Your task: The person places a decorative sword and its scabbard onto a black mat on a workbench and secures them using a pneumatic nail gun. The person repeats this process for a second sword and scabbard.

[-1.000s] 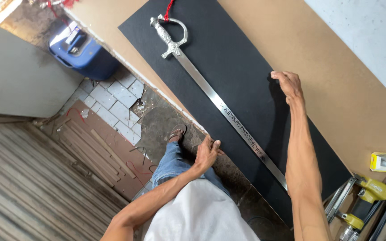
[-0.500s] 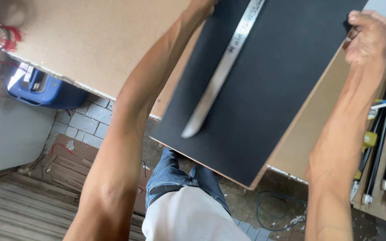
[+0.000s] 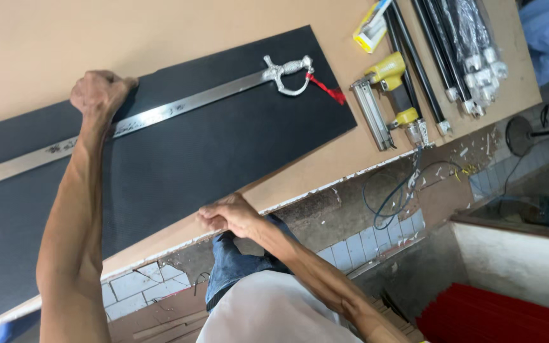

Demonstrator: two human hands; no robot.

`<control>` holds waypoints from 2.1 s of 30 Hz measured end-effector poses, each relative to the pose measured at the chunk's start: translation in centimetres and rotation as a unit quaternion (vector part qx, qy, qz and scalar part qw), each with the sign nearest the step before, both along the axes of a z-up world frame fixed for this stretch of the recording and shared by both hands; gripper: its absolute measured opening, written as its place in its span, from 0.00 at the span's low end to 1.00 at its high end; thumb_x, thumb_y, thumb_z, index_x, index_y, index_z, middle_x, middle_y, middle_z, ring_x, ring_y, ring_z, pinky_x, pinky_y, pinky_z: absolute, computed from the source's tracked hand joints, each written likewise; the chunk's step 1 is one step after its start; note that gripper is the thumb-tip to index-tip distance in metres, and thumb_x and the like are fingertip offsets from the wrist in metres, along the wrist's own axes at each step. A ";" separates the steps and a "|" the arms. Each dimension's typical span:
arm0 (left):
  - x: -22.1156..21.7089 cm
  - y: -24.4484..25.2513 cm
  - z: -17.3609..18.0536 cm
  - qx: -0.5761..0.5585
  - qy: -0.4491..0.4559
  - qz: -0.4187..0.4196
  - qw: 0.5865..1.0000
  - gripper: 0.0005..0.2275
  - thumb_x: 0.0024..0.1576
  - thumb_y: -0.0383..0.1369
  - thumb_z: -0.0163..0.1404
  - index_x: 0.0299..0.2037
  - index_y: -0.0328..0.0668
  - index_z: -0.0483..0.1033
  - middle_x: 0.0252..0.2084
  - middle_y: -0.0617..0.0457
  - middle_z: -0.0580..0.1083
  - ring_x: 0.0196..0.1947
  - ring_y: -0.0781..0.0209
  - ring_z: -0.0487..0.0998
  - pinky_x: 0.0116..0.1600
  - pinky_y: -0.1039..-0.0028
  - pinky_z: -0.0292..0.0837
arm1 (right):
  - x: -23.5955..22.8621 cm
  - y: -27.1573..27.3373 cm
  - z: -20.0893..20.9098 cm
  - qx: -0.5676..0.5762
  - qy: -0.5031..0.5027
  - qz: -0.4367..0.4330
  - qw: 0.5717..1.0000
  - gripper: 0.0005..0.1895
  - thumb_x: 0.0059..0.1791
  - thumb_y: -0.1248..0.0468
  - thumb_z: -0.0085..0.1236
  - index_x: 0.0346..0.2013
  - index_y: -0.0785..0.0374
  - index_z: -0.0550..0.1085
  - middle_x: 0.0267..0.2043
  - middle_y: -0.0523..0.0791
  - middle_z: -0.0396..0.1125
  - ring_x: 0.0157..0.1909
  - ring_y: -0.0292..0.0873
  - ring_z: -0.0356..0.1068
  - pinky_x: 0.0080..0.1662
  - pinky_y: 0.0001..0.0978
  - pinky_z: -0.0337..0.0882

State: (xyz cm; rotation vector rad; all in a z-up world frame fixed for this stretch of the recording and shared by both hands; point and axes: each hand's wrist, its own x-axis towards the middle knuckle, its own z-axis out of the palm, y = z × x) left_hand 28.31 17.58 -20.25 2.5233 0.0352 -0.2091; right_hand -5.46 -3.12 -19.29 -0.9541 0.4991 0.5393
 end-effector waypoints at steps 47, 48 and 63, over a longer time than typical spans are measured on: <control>-21.2 -19.4 10.4 -0.290 -0.173 0.038 0.940 0.09 0.61 0.31 0.57 0.49 0.38 0.79 0.46 0.47 0.80 0.49 0.57 0.82 0.57 0.66 0.79 | 15.7 -64.4 14.1 -0.699 -0.166 -0.145 0.681 0.13 0.48 0.58 0.65 0.38 0.65 0.74 0.24 0.46 0.66 0.20 0.38 0.65 0.23 0.31 0.65; -21.0 -20.0 11.4 -0.280 -0.192 0.011 0.941 0.09 0.61 0.30 0.58 0.48 0.37 0.79 0.45 0.47 0.80 0.48 0.57 0.82 0.56 0.66 0.78 | 15.3 -62.1 16.3 -0.665 -0.156 -0.122 0.720 0.14 0.50 0.56 0.65 0.35 0.64 0.74 0.22 0.44 0.65 0.19 0.37 0.63 0.21 0.28 0.63; -21.7 -15.3 14.7 0.216 -0.470 -0.262 0.815 0.10 0.66 0.41 0.49 0.37 0.46 0.73 0.26 0.57 0.69 0.27 0.64 0.70 0.32 0.70 0.67 | 10.5 -18.5 15.8 -0.746 -0.403 0.331 0.415 0.21 0.41 0.47 0.66 0.23 0.62 0.74 0.15 0.53 0.67 0.20 0.54 0.70 0.25 0.47 0.69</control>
